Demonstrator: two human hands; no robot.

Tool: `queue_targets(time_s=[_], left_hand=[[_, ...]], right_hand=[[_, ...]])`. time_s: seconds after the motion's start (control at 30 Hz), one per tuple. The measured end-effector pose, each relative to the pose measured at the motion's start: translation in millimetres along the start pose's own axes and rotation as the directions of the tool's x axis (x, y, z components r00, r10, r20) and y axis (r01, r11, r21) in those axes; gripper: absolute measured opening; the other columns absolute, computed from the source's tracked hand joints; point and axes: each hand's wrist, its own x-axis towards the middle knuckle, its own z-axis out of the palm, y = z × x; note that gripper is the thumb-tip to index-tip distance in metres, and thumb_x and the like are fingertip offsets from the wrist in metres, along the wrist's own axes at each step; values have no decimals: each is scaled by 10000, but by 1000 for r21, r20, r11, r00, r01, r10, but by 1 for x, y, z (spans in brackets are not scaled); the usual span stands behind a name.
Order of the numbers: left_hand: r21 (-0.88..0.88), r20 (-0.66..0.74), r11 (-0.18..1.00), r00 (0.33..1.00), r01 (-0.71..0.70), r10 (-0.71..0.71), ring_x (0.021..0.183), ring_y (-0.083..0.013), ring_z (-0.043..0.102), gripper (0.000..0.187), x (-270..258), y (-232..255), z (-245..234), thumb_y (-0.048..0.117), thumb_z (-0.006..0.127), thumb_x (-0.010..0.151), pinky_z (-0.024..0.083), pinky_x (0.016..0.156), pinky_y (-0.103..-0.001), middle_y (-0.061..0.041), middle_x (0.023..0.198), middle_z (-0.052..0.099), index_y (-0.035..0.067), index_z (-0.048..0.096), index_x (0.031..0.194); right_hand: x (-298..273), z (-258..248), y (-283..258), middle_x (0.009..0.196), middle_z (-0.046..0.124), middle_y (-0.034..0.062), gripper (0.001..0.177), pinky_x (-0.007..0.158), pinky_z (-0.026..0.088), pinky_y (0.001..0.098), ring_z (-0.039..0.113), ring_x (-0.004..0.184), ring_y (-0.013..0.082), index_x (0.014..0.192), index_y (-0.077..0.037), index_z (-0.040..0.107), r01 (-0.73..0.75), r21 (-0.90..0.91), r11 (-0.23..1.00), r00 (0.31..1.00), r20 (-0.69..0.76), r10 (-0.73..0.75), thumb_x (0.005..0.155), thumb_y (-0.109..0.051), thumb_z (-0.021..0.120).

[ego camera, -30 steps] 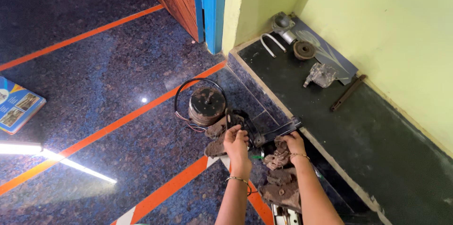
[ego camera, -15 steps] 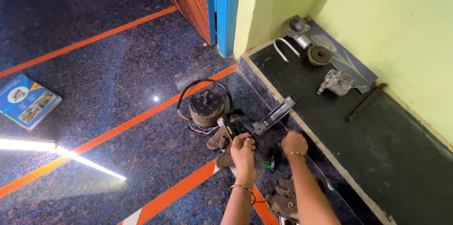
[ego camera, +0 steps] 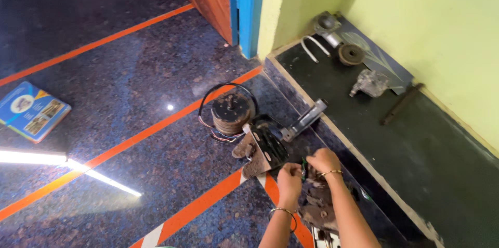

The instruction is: The person sits on the floor and wipes various metal tools with a cloth. They handle a long metal rod, a wrench, and small metal parts one by one, cleaning them and placing them on a nearby ledge.

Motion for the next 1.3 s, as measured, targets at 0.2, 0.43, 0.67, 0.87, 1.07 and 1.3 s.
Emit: queue_targets(time_s=[0.2, 0.43, 0.67, 0.87, 1.07, 1.3], left_hand=[[-517, 35, 847, 992, 123, -123, 836, -171, 663, 292, 14, -20, 5, 278, 599, 1023, 543, 749, -326, -58, 968, 716, 42, 673, 1177], [-584, 106, 799, 989, 145, -102, 659, -160, 579, 94, -17, -23, 7, 129, 628, 972, 468, 571, -297, -55, 783, 629, 48, 626, 1020], [-369, 56, 929, 998, 22, -2, 620, -140, 548, 133, -72, -5, 6, 127, 762, 871, 452, 570, -321, -33, 724, 621, 62, 685, 958], [271, 81, 955, 991, -122, 104, 843, -345, 712, 275, -117, -41, 0, 333, 756, 846, 554, 752, -436, -171, 887, 751, 78, 797, 939], [555, 176, 831, 981, -34, -77, 972, -384, 707, 241, -128, -71, -22, 242, 675, 842, 562, 850, -464, -182, 1000, 726, 135, 780, 1030], [512, 301, 856, 949, -76, -95, 1017, -355, 711, 343, -109, -85, -5, 182, 642, 832, 558, 875, -418, -187, 1051, 750, 117, 763, 1146]], right_hand=[[-108, -11, -45, 863, 771, 127, 190, 697, 581, 378, 752, 777, 283, 896, -100, 796, 386, 328, 862, 911, -281, -302, 761, -228, 759], [-210, -87, 10, 775, 779, 66, 168, 633, 563, 348, 757, 676, 218, 861, -149, 792, 254, 354, 900, 878, -474, -61, 800, -292, 730], [-257, -57, 168, 834, 784, 120, 285, 737, 561, 389, 735, 779, 278, 951, -150, 836, -238, 290, 927, 893, -309, 326, 851, -411, 779], [-254, 57, 167, 1012, 813, 111, 502, 775, 607, 342, 801, 836, 254, 1158, -117, 754, -259, 495, 830, 960, 34, 279, 761, -414, 830], [-235, 105, 136, 994, 770, 191, 642, 779, 579, 412, 743, 880, 314, 1156, -25, 687, 28, 513, 858, 928, -333, 169, 709, -443, 880], [-219, 97, 115, 877, 787, 131, 393, 720, 558, 399, 757, 790, 293, 1005, -45, 738, 102, 654, 750, 923, -344, 175, 759, -342, 812]])
